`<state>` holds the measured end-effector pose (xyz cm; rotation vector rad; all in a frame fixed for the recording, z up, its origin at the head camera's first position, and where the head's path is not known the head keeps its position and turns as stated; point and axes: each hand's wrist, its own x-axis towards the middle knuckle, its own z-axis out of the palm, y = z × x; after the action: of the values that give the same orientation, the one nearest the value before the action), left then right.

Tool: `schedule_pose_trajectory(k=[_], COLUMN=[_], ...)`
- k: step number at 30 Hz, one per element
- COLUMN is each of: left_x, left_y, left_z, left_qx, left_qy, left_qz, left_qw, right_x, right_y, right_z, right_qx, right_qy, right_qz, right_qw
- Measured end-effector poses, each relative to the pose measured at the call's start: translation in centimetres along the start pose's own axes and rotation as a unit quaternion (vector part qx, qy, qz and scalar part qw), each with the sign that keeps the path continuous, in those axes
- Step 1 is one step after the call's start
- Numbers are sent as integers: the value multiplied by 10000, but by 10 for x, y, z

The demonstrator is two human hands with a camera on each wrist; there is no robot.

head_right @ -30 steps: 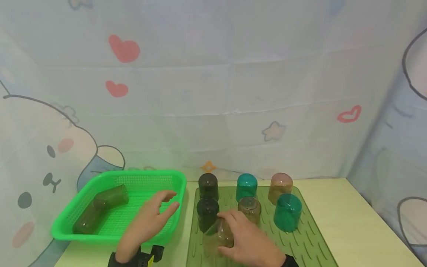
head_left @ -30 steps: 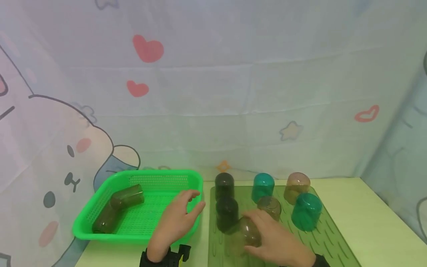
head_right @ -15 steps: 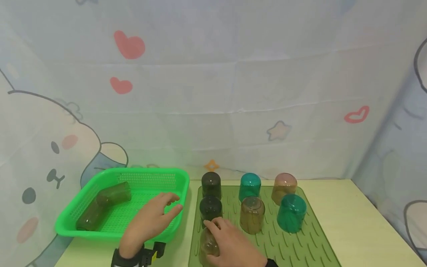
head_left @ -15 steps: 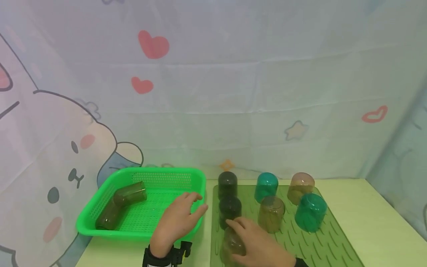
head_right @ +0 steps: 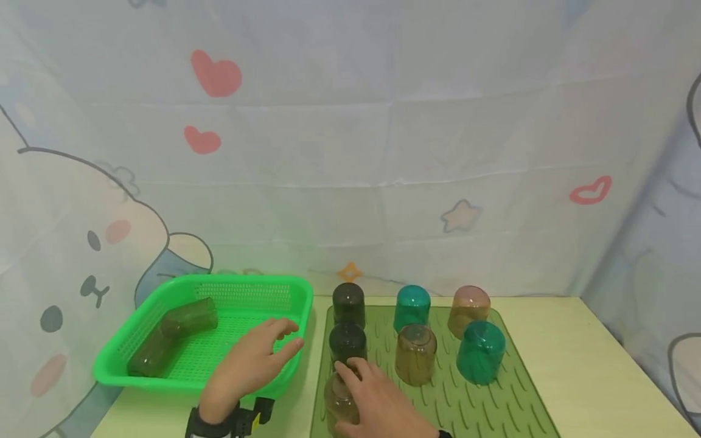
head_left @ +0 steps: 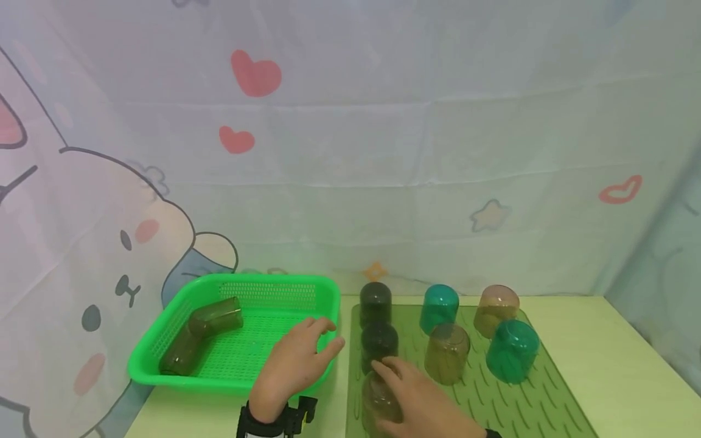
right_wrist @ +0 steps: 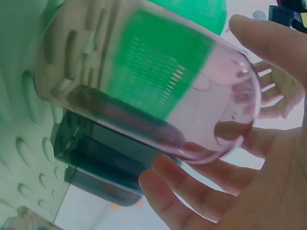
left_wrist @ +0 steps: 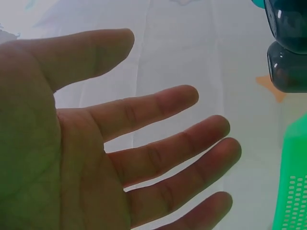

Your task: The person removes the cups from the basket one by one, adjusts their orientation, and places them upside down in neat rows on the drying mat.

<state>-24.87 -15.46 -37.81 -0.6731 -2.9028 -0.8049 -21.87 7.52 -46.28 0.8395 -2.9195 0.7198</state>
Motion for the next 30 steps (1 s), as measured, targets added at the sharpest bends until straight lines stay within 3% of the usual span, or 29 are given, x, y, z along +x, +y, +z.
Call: schedule_pose_trajectory(k=[8,15,20,30], left_x=[8,24,41,67], left_y=[1,-20,-48,-120], left_z=[-8,-45,-67,-77], left_qx=[461,810,1289,1598], left_qy=[-193,-847,-1317,-1705], left_qz=[217,-377,-672,-1498], left_qw=[9985,9924,9806,9607], right_x=[-18,-33,-43,-61], right_y=[9,20,28,53], right_z=[-18,-39,-48,-54], right_qx=[530,272,121,157], right_qy=[193,-49,-31,-41], right_qz=[157,576,768,1030], right_qw=[9983,9980,9970,9945])
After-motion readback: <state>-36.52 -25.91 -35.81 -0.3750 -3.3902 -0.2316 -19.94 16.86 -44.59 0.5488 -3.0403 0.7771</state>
